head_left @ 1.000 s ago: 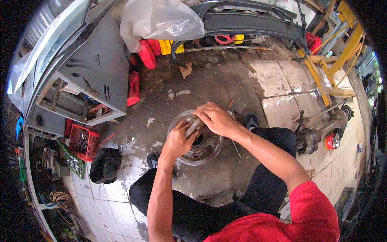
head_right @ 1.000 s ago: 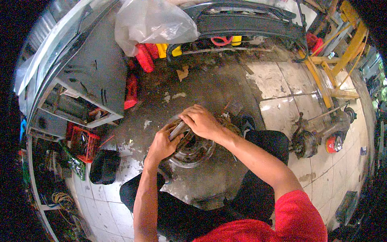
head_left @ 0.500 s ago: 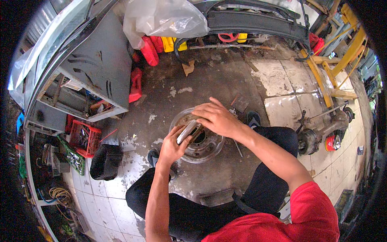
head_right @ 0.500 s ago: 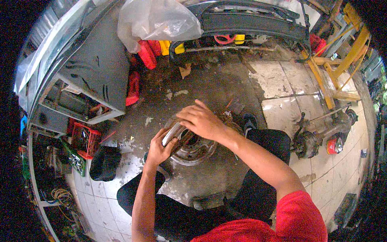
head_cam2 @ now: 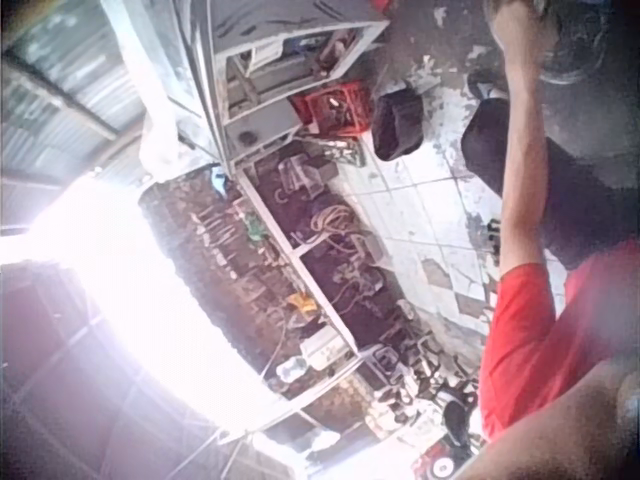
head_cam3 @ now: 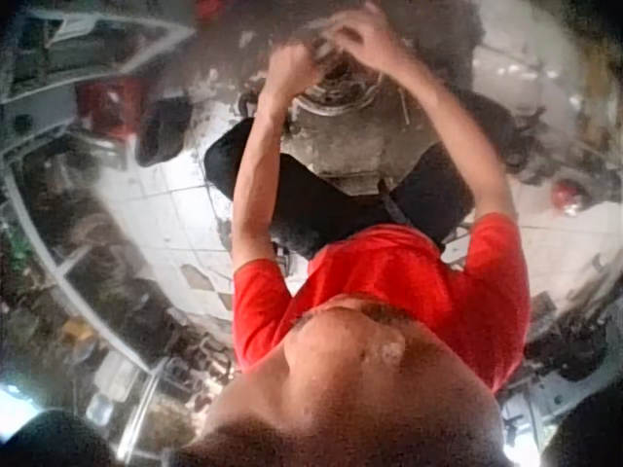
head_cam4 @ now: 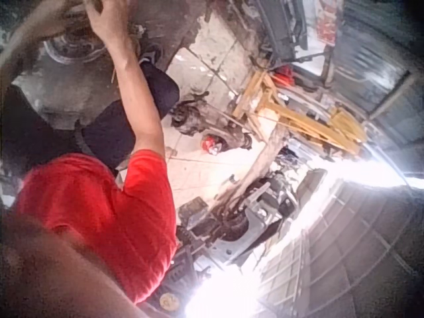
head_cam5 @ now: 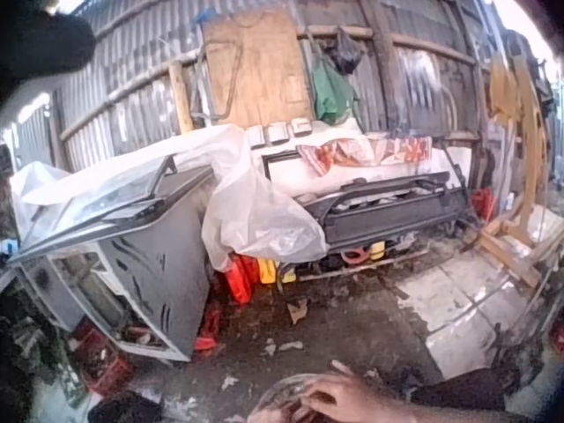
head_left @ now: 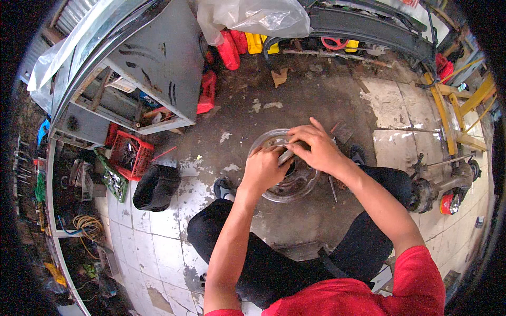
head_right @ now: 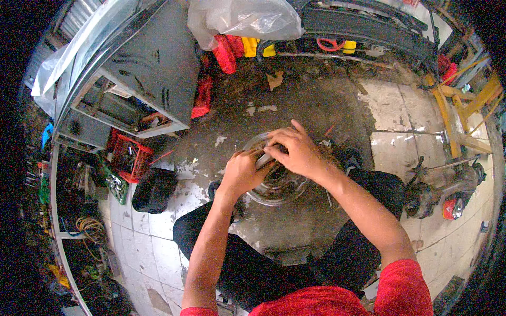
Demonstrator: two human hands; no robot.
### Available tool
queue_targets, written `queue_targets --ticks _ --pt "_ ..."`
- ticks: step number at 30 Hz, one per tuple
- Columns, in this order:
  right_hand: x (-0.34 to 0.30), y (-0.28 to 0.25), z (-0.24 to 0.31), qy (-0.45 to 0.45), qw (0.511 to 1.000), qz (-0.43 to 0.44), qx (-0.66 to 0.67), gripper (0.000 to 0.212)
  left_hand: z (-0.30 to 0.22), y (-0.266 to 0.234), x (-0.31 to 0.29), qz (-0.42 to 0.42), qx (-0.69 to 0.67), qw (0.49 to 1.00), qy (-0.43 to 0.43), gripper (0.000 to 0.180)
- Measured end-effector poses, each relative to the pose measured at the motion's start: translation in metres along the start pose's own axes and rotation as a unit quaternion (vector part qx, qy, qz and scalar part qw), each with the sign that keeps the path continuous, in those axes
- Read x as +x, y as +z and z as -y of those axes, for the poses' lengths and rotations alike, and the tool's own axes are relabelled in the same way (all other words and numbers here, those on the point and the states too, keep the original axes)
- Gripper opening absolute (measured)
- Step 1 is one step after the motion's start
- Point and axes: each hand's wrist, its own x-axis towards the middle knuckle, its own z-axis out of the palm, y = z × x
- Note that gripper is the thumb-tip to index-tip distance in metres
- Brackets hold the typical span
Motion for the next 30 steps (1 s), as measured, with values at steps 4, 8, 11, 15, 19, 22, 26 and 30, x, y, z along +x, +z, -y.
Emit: queue_targets --ticks 4,8,11,15,19,22,26,30 --pt "0.003 -0.003 -0.014 0.024 0.997 -0.049 0.058 0.018 -0.002 0.004 0.005 -0.01 -0.015 0.999 -0.038 0.036" --pt "0.007 0.001 -0.009 0.013 0.996 -0.084 0.017 0.02 0.004 -0.002 0.006 -0.014 -0.033 0.996 -0.08 0.04" --pt "0.005 0.004 -0.009 0.0 0.995 -0.095 -0.006 0.022 0.004 -0.003 0.01 0.001 -0.067 0.993 -0.098 0.041" --pt "0.005 0.001 -0.009 -0.039 0.994 -0.091 -0.037 0.021 0.006 -0.002 0.013 0.005 -0.091 0.993 -0.081 0.042" --pt "0.008 -0.008 -0.021 -0.004 0.995 -0.096 -0.031 0.022 0.004 -0.007 0.015 0.032 -0.084 0.991 -0.099 0.041" --pt "0.009 -0.007 -0.008 -0.017 0.993 -0.117 0.001 0.022 0.014 0.002 0.016 -0.004 -0.118 0.99 -0.077 0.041" --pt "0.006 -0.005 0.003 -0.063 0.996 -0.069 -0.015 0.024 0.017 0.001 0.016 0.016 -0.104 0.99 -0.095 0.041" --pt "0.012 -0.009 -0.009 0.01 0.996 -0.087 0.034 0.025 0.014 -0.006 0.017 0.023 -0.098 0.99 -0.098 0.045"
